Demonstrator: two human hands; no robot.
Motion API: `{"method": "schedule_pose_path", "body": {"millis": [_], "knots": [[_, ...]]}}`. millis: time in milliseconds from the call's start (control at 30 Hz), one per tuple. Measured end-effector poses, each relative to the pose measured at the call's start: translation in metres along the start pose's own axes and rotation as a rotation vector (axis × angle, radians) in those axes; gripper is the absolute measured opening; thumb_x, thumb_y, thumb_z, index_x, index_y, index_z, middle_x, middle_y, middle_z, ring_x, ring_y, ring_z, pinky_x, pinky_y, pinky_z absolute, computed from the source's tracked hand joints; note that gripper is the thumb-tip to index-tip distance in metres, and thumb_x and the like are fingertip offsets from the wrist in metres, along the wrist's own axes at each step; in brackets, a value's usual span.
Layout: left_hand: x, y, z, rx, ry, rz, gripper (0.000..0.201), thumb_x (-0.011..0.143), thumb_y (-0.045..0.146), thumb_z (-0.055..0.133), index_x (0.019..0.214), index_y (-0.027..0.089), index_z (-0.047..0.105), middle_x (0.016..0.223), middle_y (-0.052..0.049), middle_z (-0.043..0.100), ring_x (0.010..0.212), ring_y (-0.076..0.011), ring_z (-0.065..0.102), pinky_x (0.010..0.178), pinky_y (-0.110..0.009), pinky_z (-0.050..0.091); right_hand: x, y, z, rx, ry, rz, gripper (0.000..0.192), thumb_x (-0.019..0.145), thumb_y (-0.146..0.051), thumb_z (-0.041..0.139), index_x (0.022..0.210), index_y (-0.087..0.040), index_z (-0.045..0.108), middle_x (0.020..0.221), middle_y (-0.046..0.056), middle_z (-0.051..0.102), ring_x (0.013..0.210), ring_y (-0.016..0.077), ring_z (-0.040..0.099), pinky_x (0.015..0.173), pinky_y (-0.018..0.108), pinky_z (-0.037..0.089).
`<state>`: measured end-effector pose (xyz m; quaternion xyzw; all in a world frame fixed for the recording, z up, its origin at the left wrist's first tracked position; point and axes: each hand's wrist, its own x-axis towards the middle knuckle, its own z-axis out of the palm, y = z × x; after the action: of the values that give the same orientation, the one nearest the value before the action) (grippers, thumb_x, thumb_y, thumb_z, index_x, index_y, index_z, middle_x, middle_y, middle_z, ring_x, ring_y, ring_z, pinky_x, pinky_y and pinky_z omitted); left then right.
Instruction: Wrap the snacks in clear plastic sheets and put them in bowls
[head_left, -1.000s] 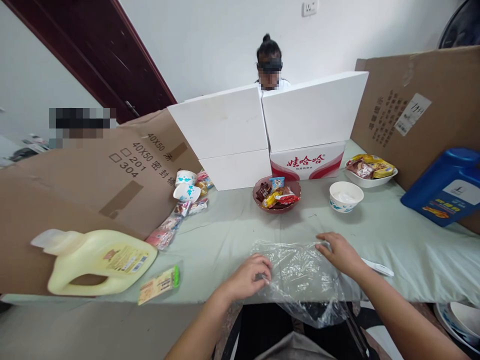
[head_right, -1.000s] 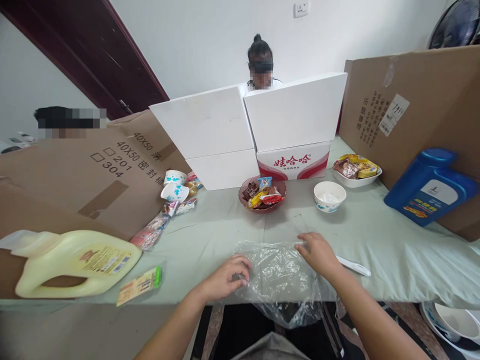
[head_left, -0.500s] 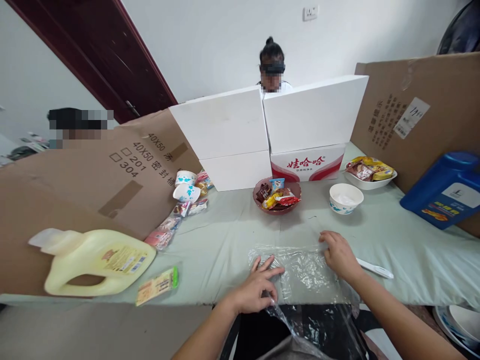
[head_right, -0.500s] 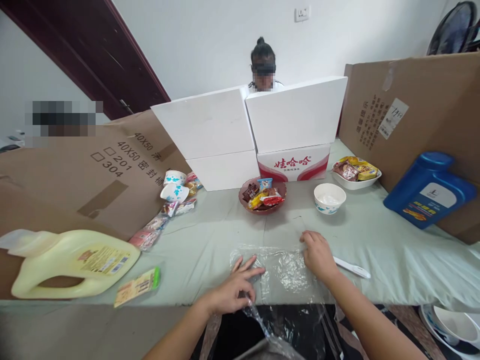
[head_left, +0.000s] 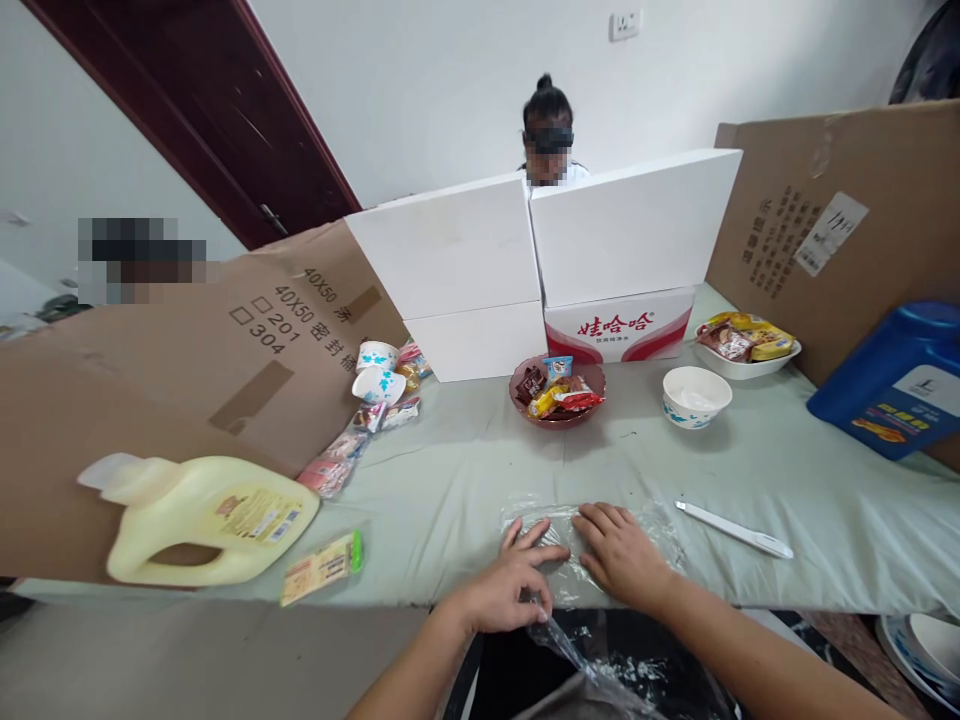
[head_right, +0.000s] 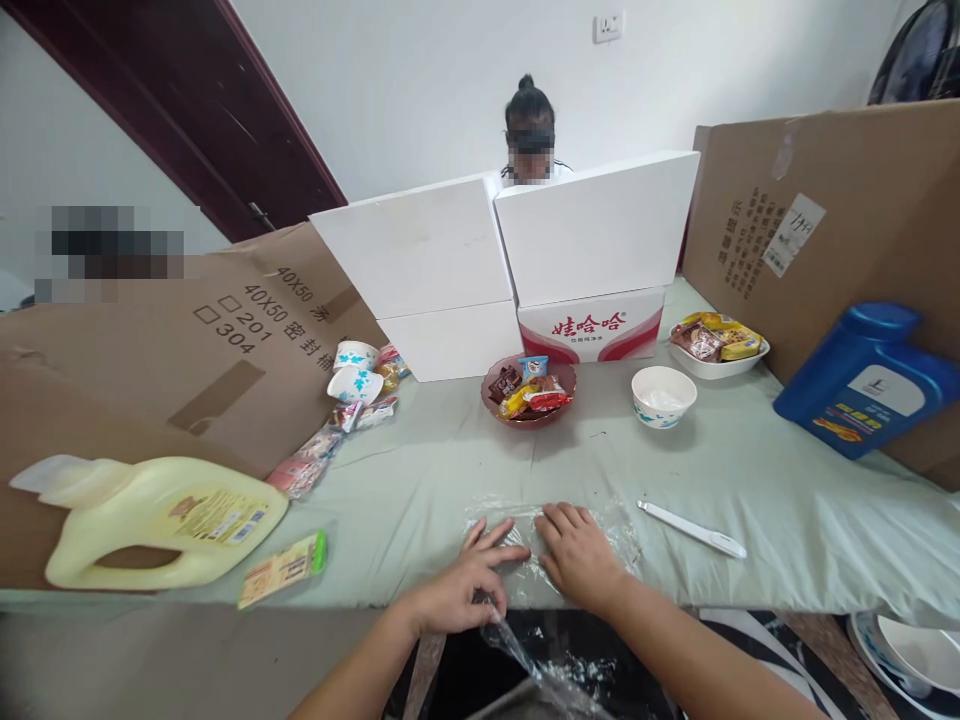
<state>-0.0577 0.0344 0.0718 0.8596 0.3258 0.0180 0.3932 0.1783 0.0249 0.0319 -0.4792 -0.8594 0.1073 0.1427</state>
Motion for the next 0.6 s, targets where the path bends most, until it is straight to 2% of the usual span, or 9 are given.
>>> {"method": "schedule_pose_path", "body": {"millis": [167,267,367,433,467,533,600], "knots": [[0.001,0.002,-0.002,-0.012,-0.014,-0.026,0.011,0.072,0.019,0.074,0.078,0.028,0.075,0.145,0.002,0.046,0.145,-0.0354,0.012,0.111,-0.062,-0.008,0.003,0.023,-0.005,-0.003,-0.086,-0.019,0.065,0.090,-0.051,0.046,0.146,-0.019,0.035,0.152,0.011,0.032,0.140,0.0322,0.026,0.112,0.058,0.016],[-0.002,0.001,0.000,-0.021,-0.008,-0.036,0.008,0.072,0.020,0.074,0.077,0.027,0.074,0.146,0.001,0.045,0.145,-0.0353,0.014,0.111,-0.062,-0.007,0.005,0.036,-0.011,-0.016,-0.056,0.104,0.069,0.089,-0.055,0.047,0.144,-0.016,0.037,0.152,0.015,0.031,0.142,0.0355,0.019,0.112,0.062,0.011],[-0.006,-0.001,-0.001,-0.103,0.104,-0.045,0.003,0.073,0.023,0.073,0.076,0.024,0.073,0.142,-0.002,0.049,0.142,-0.0328,0.023,0.114,-0.057,-0.002,0.002,0.032,-0.023,0.092,0.084,0.222,0.060,0.090,-0.051,0.046,0.136,-0.013,0.048,0.146,0.019,0.040,0.140,0.0365,0.025,0.110,0.063,0.015],[-0.008,0.001,-0.003,-0.187,0.227,-0.021,0.004,0.074,0.026,0.072,0.076,0.022,0.071,0.130,-0.006,0.057,0.134,-0.0301,0.036,0.115,-0.049,0.014,-0.003,0.017,-0.037,0.329,0.087,0.209,0.055,0.092,-0.050,0.042,0.133,-0.016,0.051,0.139,0.018,0.050,0.132,0.0316,0.040,0.108,0.055,0.029],[-0.007,0.003,-0.005,-0.226,0.277,-0.005,0.007,0.075,0.027,0.071,0.076,0.020,0.071,0.122,-0.008,0.060,0.126,-0.0282,0.044,0.111,-0.045,0.025,-0.005,0.008,-0.044,0.472,0.023,0.185,0.054,0.091,-0.050,0.044,0.134,-0.018,0.050,0.134,0.016,0.055,0.125,0.0283,0.049,0.103,0.048,0.038],[-0.005,0.006,-0.009,-0.295,0.331,0.000,0.010,0.076,0.028,0.068,0.075,0.018,0.069,0.102,-0.008,0.064,0.104,-0.0229,0.057,0.096,-0.036,0.041,-0.010,-0.010,-0.057,0.676,-0.196,0.146,0.063,0.081,-0.052,0.060,0.134,-0.021,0.050,0.119,0.011,0.065,0.104,0.0236,0.063,0.088,0.035,0.049],[-0.002,0.006,-0.012,-0.374,0.357,-0.059,0.011,0.077,0.028,0.066,0.076,0.017,0.066,0.086,-0.005,0.064,0.084,-0.0176,0.059,0.081,-0.030,0.046,-0.013,-0.020,-0.066,0.679,-0.396,0.121,0.067,0.065,-0.043,0.074,0.126,-0.024,0.056,0.100,0.004,0.072,0.084,0.0206,0.066,0.072,0.029,0.050]]}}
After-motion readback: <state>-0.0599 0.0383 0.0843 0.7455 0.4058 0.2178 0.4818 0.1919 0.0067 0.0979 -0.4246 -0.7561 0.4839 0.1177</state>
